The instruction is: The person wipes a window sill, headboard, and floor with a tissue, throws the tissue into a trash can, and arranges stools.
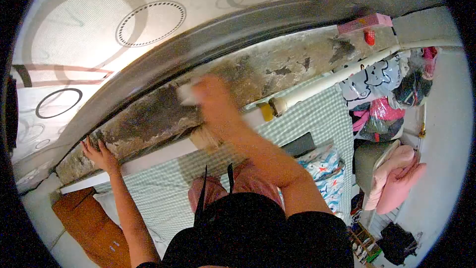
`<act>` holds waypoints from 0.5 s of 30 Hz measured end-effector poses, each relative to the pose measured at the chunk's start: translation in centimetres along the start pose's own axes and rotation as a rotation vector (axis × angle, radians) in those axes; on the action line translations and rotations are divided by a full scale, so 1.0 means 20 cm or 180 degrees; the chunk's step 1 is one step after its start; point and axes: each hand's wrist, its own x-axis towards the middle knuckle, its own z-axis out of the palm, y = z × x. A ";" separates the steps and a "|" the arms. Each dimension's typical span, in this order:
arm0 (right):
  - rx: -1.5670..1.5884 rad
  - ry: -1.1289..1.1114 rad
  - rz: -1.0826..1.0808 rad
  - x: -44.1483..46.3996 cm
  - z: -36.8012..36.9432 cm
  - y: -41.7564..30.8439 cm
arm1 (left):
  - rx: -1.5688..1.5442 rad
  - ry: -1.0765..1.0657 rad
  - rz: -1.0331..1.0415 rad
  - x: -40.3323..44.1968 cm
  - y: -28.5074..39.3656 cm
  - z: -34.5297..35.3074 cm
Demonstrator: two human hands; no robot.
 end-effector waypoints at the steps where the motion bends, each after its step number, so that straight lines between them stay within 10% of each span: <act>1: -0.0632 0.0269 -0.0024 0.01 -0.15 0.17 | -0.0227 -0.0038 -0.0249 0.00 0.02 0.00; 3: -0.0182 0.0881 0.1360 0.01 -0.39 0.50 | -0.0020 -0.0030 -0.0120 0.00 -0.02 0.00; 8: -0.1603 0.1438 0.0951 0.07 -0.70 0.79 | 0.0345 0.0019 0.0113 -0.01 -0.11 0.03; 11: -0.0546 0.1829 0.1526 0.12 -0.35 0.41 | 0.0442 0.0044 0.0179 0.00 -0.09 0.02; 15: 0.0839 0.0324 0.0571 0.11 0.14 -0.30 | 0.0670 0.0095 0.0218 0.01 -0.09 0.01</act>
